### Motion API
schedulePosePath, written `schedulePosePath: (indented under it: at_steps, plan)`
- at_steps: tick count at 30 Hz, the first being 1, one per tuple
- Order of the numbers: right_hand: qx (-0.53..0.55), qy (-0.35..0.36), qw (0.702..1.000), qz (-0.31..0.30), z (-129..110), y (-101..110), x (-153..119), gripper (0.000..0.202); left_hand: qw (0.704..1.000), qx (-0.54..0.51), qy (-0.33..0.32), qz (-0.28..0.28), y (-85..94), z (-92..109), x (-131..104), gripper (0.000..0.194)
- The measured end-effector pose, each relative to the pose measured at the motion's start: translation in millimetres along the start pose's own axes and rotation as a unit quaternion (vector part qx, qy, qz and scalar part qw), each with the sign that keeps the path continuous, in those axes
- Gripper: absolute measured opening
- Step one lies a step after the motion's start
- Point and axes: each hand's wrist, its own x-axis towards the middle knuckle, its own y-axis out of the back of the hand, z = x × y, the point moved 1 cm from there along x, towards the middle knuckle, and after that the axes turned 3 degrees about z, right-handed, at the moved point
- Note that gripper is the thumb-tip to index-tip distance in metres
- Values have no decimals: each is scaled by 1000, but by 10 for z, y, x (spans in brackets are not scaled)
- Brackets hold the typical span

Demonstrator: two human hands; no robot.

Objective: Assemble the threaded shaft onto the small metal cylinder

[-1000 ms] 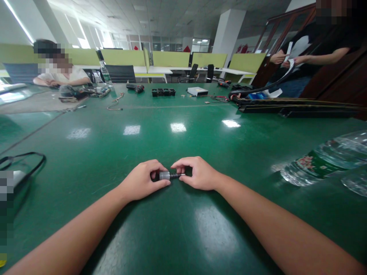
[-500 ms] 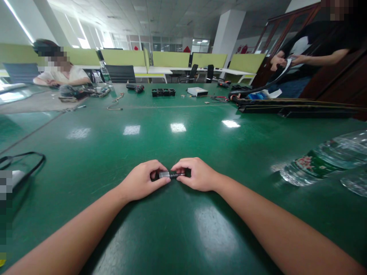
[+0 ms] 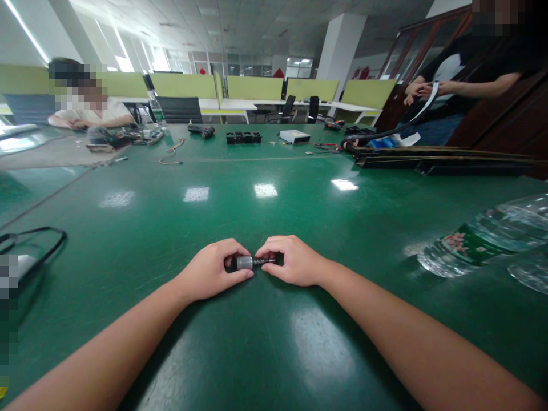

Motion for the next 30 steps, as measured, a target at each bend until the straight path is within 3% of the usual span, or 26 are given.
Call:
schedulePosePath:
  at_steps: [30]
  plan:
    - [3,3,1000,-13,-15,-6,5,15,1000,8,4,9,9,23,3,27]
